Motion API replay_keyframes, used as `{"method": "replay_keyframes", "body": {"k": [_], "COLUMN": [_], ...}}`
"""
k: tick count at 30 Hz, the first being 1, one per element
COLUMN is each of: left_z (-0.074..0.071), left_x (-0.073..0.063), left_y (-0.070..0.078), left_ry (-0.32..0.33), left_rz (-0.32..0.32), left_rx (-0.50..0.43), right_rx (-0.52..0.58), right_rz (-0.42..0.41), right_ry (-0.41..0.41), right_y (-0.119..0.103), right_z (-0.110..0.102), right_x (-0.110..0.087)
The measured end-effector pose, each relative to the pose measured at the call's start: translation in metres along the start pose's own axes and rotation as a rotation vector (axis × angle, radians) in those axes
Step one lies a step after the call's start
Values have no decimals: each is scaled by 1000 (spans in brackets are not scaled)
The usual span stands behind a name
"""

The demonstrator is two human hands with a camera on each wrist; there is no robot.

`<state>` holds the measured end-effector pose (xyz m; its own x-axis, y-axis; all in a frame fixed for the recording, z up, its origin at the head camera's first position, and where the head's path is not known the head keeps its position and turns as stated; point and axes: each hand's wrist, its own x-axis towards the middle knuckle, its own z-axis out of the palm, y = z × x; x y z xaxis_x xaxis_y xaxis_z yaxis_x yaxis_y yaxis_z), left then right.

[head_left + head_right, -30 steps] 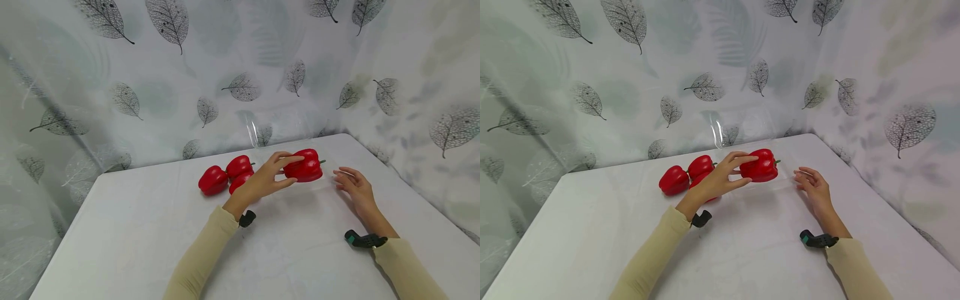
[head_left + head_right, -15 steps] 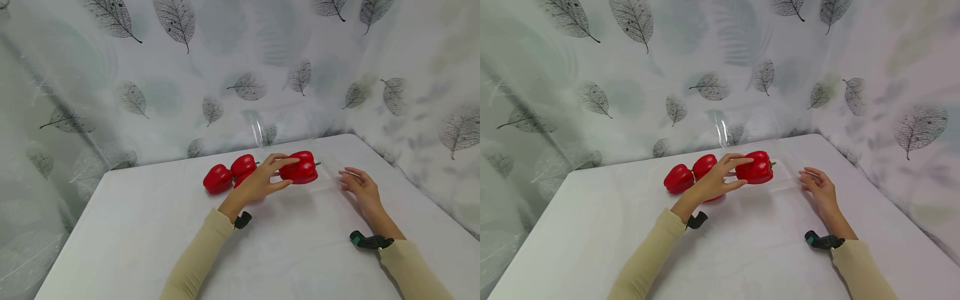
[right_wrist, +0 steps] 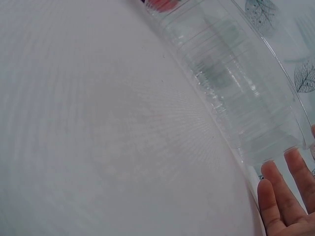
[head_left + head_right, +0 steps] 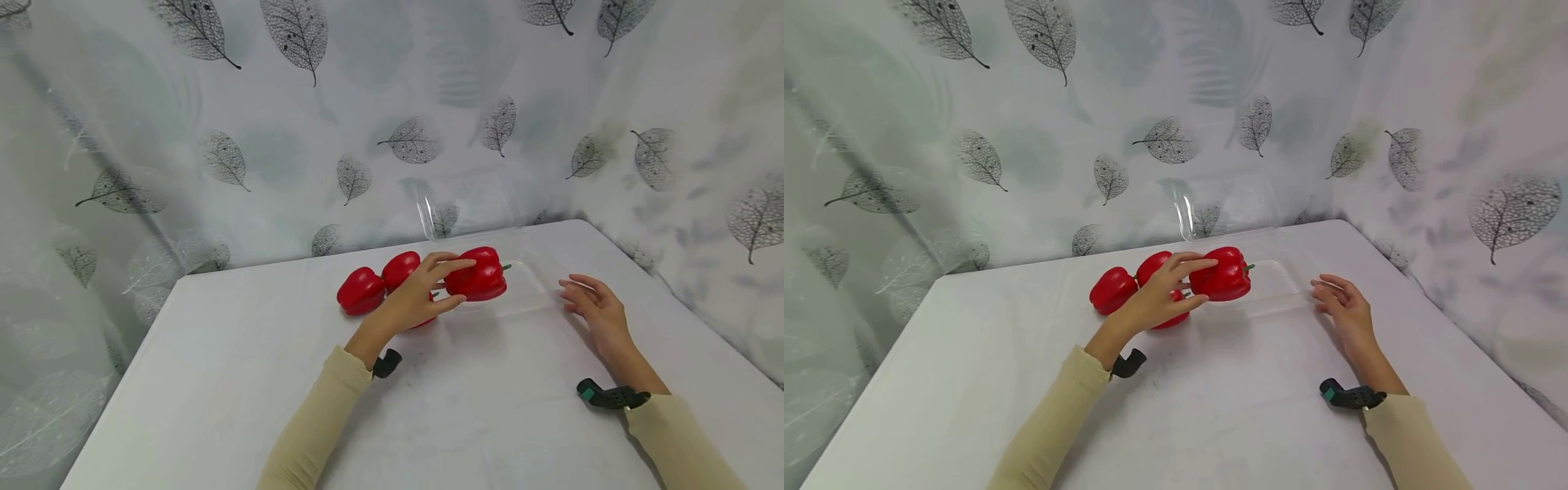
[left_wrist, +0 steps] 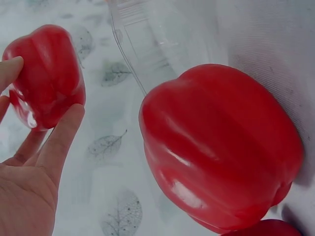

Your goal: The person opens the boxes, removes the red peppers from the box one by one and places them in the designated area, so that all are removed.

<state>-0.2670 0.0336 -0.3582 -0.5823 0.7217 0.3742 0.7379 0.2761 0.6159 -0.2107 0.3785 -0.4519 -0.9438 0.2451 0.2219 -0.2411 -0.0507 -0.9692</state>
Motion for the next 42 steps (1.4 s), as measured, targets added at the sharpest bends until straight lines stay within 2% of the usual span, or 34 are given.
{"method": "replay_keyframes", "body": {"k": [8,14,23,30,42], "left_z": [-2,-4,-10,-17,-25], "left_x": [-5,-11,-25,-38,-53], "left_y": [-3,-2,-4,-7,-4], "left_ry": [15,29,49,56,70], "left_rz": [-2,4,5,-18,-1], "left_rx": [-16,40,71,96,113], "right_rx": [32,3,54,-14,-15], "right_rz": [0,26,-10,19,-6], "right_ry": [-8,5,-11,28,0], "right_y": [-1,-2,-3,1,0], "right_z": [0,0,0,0,1], "right_x": [-1,-2,1,-1,-2]}}
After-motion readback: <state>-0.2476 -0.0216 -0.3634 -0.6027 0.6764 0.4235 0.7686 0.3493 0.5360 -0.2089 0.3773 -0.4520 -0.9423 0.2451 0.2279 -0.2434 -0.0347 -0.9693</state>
